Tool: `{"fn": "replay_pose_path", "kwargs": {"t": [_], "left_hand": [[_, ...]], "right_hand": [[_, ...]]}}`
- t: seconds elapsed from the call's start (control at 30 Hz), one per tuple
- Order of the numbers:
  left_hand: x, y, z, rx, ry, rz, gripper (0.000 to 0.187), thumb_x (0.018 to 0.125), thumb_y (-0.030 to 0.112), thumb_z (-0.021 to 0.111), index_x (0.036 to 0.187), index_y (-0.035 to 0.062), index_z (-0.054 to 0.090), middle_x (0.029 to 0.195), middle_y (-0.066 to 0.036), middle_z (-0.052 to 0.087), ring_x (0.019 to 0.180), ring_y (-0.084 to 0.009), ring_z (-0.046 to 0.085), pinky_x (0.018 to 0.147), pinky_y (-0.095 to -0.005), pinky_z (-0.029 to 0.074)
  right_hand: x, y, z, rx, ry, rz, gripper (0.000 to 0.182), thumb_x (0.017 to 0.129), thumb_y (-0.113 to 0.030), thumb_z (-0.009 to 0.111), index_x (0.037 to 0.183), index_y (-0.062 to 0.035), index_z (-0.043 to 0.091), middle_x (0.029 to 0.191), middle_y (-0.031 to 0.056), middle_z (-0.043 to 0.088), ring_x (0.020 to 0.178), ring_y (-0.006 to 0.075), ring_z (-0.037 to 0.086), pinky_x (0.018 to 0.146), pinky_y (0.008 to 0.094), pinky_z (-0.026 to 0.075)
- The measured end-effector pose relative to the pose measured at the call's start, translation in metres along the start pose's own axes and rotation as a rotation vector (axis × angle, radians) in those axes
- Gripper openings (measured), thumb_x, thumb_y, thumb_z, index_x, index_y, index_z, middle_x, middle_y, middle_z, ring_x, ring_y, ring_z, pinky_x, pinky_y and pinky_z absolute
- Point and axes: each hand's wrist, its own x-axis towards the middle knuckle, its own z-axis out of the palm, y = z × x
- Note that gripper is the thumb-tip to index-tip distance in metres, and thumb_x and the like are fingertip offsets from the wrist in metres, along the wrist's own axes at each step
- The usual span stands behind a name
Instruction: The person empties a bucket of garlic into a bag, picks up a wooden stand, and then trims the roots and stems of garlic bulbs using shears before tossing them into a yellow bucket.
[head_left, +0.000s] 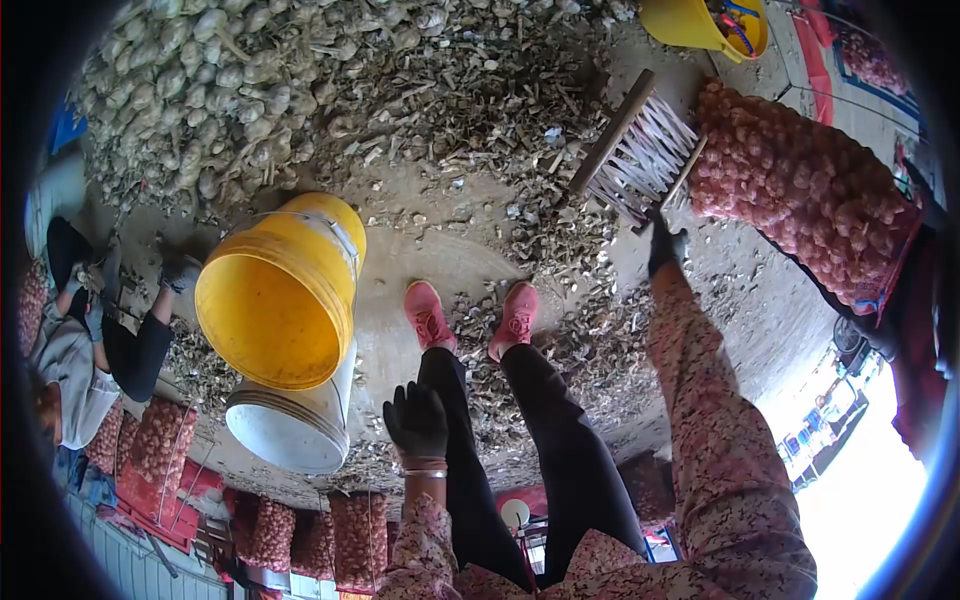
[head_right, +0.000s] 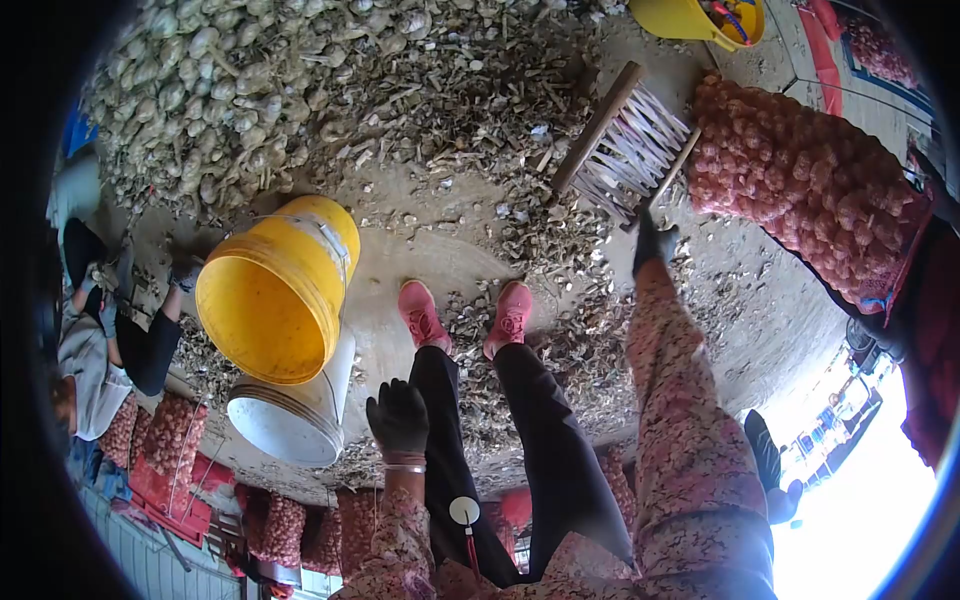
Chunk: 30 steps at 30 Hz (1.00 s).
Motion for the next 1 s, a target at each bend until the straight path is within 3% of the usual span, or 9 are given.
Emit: {"fn": "replay_pose_path", "kwargs": {"t": [0.1, 0.17, 0.27, 0.33, 0.47, 0.53, 0.63, 0.77, 1.0], "left_hand": [[-0.001, -0.079, 0.059, 0.283, 0.160, 0.061, 0.040, 0.097, 0.033, 0.043, 0.130, 0.0107, 0.050, 0.123, -0.014, 0.057, 0.109, -0.0306, 0.057, 0.098, -0.0466, 0.042], [0.005, -0.102, 0.056, 0.504, 0.159, -0.168, 0.042, 0.097, 0.033, 0.044, 0.132, 0.0102, 0.046, 0.126, -0.015, 0.055, 0.109, -0.0313, 0.057, 0.098, -0.0463, 0.043], [0.019, -0.116, 0.053, 0.751, 0.153, -0.425, 0.043, 0.098, 0.033, 0.041, 0.133, 0.0092, 0.043, 0.128, -0.012, 0.051, 0.115, -0.0290, 0.053, 0.100, -0.0437, 0.042], [0.028, -0.111, 0.048, 0.741, 0.158, -0.385, 0.043, 0.098, 0.033, 0.042, 0.133, 0.0090, 0.043, 0.128, -0.012, 0.051, 0.115, -0.0290, 0.053, 0.099, -0.0438, 0.042], [0.040, -0.084, 0.034, 0.638, 0.262, -0.266, 0.042, 0.095, 0.033, 0.049, 0.131, 0.0120, 0.046, 0.128, -0.012, 0.051, 0.113, -0.0288, 0.053, 0.097, -0.0429, 0.043], [0.040, -0.072, 0.037, 0.604, 0.348, -0.192, 0.041, 0.094, 0.035, 0.052, 0.128, 0.0151, 0.048, 0.127, -0.011, 0.052, 0.112, -0.0290, 0.054, 0.097, -0.0417, 0.043], [0.042, -0.064, 0.045, 0.565, 0.307, -0.190, 0.041, 0.094, 0.034, 0.051, 0.129, 0.0141, 0.047, 0.126, -0.010, 0.053, 0.112, -0.0287, 0.054, 0.097, -0.0419, 0.043], [0.046, -0.062, 0.034, 0.600, 0.217, -0.244, 0.041, 0.095, 0.033, 0.050, 0.130, 0.0123, 0.046, 0.125, -0.010, 0.054, 0.112, -0.0276, 0.055, 0.095, -0.0414, 0.043], [0.057, -0.047, 0.030, 0.464, 0.254, -0.157, 0.040, 0.094, 0.032, 0.052, 0.129, 0.0137, 0.048, 0.120, -0.008, 0.057, 0.110, -0.0270, 0.055, 0.092, -0.0401, 0.045]], "right_hand": [[0.081, 0.006, 0.001, 0.247, -0.456, 0.246, 0.044, 0.087, -0.045, 0.058, 0.123, -0.0195, 0.055, 0.119, 0.0015, 0.057, 0.101, 0.0221, 0.056, 0.087, 0.0364, 0.044], [0.097, 0.004, 0.020, 0.501, -0.792, 0.293, 0.036, 0.089, -0.042, 0.057, 0.119, -0.0213, 0.056, 0.110, 0.0012, 0.060, 0.098, 0.0210, 0.057, 0.083, 0.0403, 0.047], [0.088, -0.002, 0.031, 0.532, -0.768, 0.236, 0.038, 0.087, -0.033, 0.060, 0.120, -0.0151, 0.055, 0.112, 0.0052, 0.061, 0.098, 0.0235, 0.060, 0.079, 0.0399, 0.051], [0.082, -0.022, 0.044, 0.577, -0.625, 0.130, 0.039, 0.083, -0.024, 0.066, 0.118, -0.0100, 0.056, 0.107, 0.0069, 0.063, 0.089, 0.0242, 0.063, 0.070, 0.0358, 0.053], [0.029, -0.112, 0.060, 0.204, -0.271, -0.010, 0.041, 0.075, -0.032, 0.071, 0.106, -0.0062, 0.063, 0.100, 0.0117, 0.067, 0.083, 0.0281, 0.066, 0.067, 0.0378, 0.053], [0.032, -0.145, 0.080, -0.757, -0.099, -0.403, 0.045, 0.072, -0.042, 0.069, 0.098, -0.0051, 0.066, 0.097, 0.0154, 0.068, 0.092, 0.0298, 0.065, 0.075, 0.0406, 0.051], [-0.031, -0.198, 0.103, -0.715, -0.023, -0.633, 0.047, 0.069, -0.044, 0.068, 0.095, -0.0045, 0.067, 0.089, 0.0166, 0.068, 0.088, 0.0319, 0.065, 0.078, 0.0418, 0.050], [-0.096, -0.206, 0.130, -0.675, -0.260, -0.756, 0.037, 0.070, -0.037, 0.069, 0.095, -0.0103, 0.066, 0.094, 0.0196, 0.065, 0.089, 0.0349, 0.063, 0.083, 0.0435, 0.049], [-0.127, -0.174, 0.102, -0.840, -0.460, -1.388, 0.029, 0.069, -0.014, 0.065, 0.097, -0.0092, 0.062, 0.094, 0.0177, 0.054, 0.087, 0.0376, 0.058, 0.077, 0.0450, 0.049]]}}
